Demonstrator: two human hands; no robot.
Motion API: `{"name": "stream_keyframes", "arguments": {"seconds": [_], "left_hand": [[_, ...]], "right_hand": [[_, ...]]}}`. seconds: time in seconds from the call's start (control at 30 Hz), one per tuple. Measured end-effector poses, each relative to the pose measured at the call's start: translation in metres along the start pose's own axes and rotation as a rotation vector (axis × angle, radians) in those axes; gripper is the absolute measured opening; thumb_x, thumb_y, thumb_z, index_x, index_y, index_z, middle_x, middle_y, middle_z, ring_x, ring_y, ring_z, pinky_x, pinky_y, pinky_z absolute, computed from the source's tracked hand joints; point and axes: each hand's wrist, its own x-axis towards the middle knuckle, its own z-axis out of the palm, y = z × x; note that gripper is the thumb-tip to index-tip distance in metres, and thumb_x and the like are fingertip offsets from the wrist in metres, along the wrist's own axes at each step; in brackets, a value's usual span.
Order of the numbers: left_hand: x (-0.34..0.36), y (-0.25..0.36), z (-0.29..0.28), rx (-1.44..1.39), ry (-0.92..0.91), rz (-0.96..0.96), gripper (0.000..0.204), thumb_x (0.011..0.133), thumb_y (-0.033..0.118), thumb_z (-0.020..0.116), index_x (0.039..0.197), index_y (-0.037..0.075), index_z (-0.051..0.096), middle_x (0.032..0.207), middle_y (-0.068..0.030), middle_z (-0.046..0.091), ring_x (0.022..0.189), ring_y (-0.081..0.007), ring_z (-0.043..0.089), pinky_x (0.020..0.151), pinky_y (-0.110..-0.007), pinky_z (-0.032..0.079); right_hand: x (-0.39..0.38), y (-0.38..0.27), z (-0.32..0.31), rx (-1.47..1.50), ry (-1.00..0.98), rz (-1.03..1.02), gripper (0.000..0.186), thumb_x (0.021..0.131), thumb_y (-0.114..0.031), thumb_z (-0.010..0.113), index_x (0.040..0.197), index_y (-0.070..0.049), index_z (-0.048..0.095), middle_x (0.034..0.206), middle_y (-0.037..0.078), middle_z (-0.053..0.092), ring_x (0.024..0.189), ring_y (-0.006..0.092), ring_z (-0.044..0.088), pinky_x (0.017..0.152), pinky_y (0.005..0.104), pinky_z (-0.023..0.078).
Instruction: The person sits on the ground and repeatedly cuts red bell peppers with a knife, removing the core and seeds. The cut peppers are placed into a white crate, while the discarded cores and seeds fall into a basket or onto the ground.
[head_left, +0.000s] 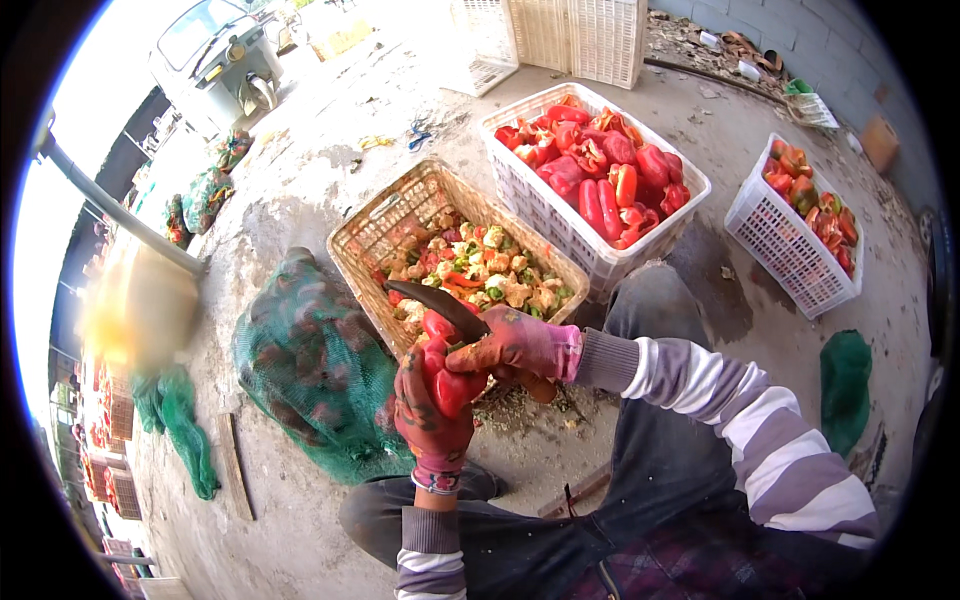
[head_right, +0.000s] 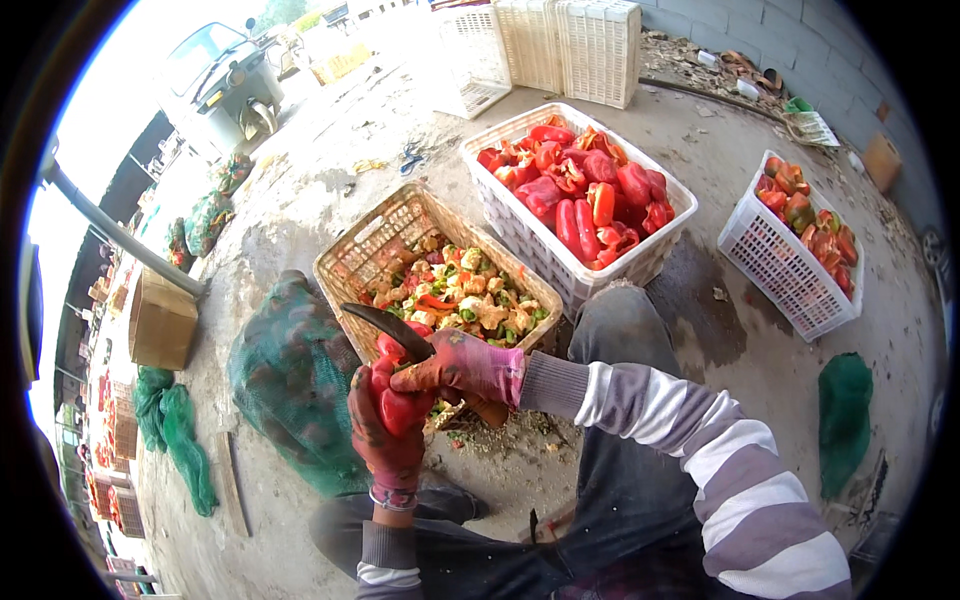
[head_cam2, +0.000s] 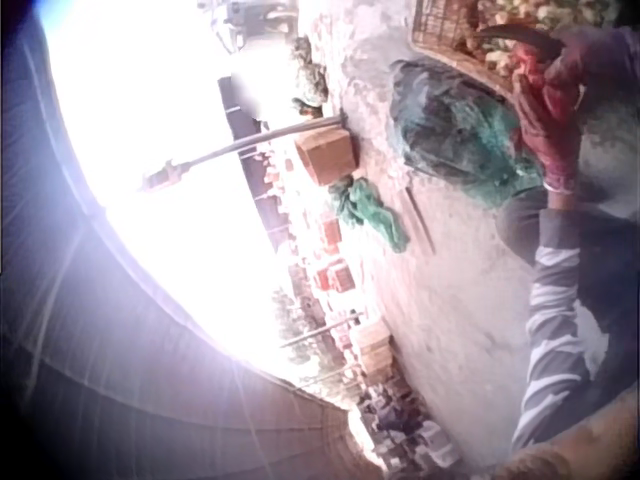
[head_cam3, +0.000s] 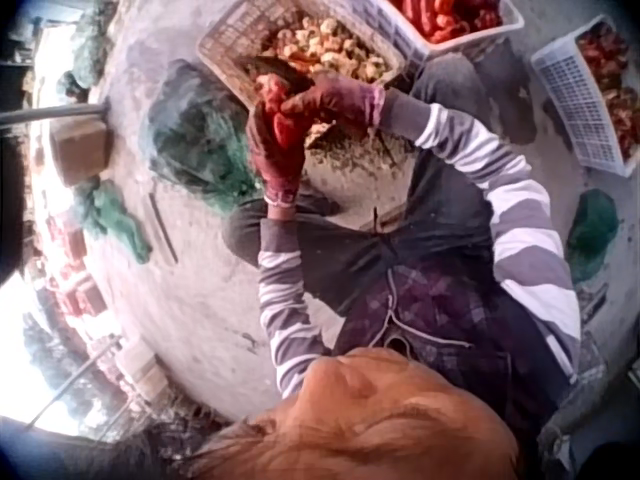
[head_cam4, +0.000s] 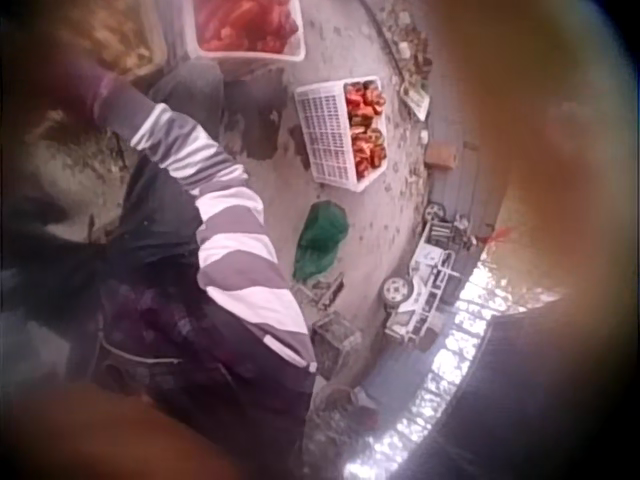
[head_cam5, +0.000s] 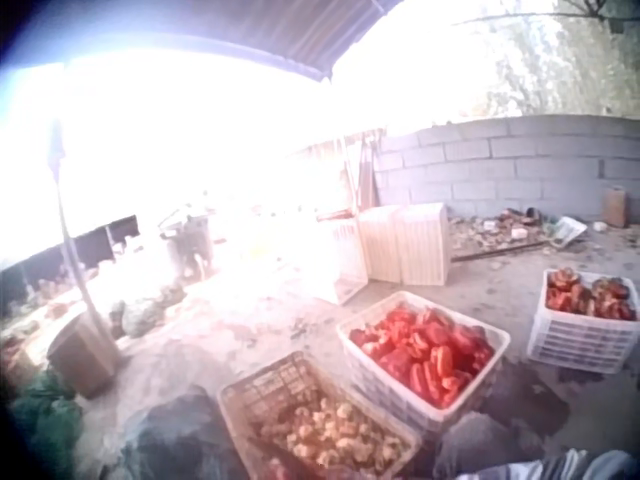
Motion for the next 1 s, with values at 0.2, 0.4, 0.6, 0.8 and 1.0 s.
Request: {"name": "stream_keyframes", "arguments": {"seconds": [0.2,0.4,0.6,0.8,1.0], "left_hand": [[-0.011,0.001,0.005,-0.375,-0.083,-0.217,0.083,0.065,0.027,0.081,0.133,0.001,0.039,0.125,-0.0176,0.052,0.11,-0.0352,0.055,0.091,-0.039,0.047],[-0.007,0.004,-0.002,-0.864,-0.144,-0.448,0.097,0.063,0.046,0.081,0.137,0.001,0.036,0.131,-0.0139,0.048,0.119,-0.0272,0.05,0.099,-0.037,0.042],[-0.008,0.0,-0.005,-1.012,-0.223,-0.627,0.102,0.063,0.058,0.077,0.137,0.0,0.036,0.131,-0.0127,0.048,0.122,-0.0244,0.047,0.101,-0.037,0.039],[-0.019,0.001,-0.002,-1.387,-0.131,-0.817,0.061,0.086,0.037,0.066,0.132,0.003,0.044,0.128,-0.0081,0.052,0.114,-0.0196,0.052,0.097,-0.033,0.043],[-0.017,-0.018,-0.001,-1.555,0.164,-0.948,0.04,0.095,0.032,0.052,0.129,0.011,0.043,0.125,-0.006,0.052,0.113,-0.0214,0.053,0.094,-0.037,0.047]], "right_hand": [[-0.003,0.01,-0.004,0.178,-0.054,0.033,0.025,0.082,-0.031,0.07,0.089,-0.011,0.057,0.06,-0.005,0.049,0.046,0.0035,0.041,0.04,0.0213,0.03],[-0.001,0.023,-0.008,0.236,-0.088,0.114,0.026,0.083,-0.034,0.069,0.081,-0.011,0.056,0.054,-0.005,0.045,0.043,0.0045,0.039,0.039,0.022,0.029],[-0.003,0.026,-0.009,0.328,-0.136,0.13,0.026,0.085,-0.032,0.068,0.082,-0.01,0.056,0.054,-0.005,0.046,0.042,0.0051,0.04,0.039,0.0214,0.03],[0.0,0.013,-0.01,0.092,-0.078,0.041,0.029,0.081,-0.021,0.071,0.099,-0.004,0.057,0.066,-0.002,0.053,0.049,0.0054,0.045,0.046,0.0209,0.035],[0.007,-0.013,-0.028,0.006,0.184,-0.072,0.038,0.078,-0.026,0.074,0.104,-0.002,0.06,0.068,-0.001,0.055,0.048,0.0043,0.045,0.044,0.0205,0.036]]}}
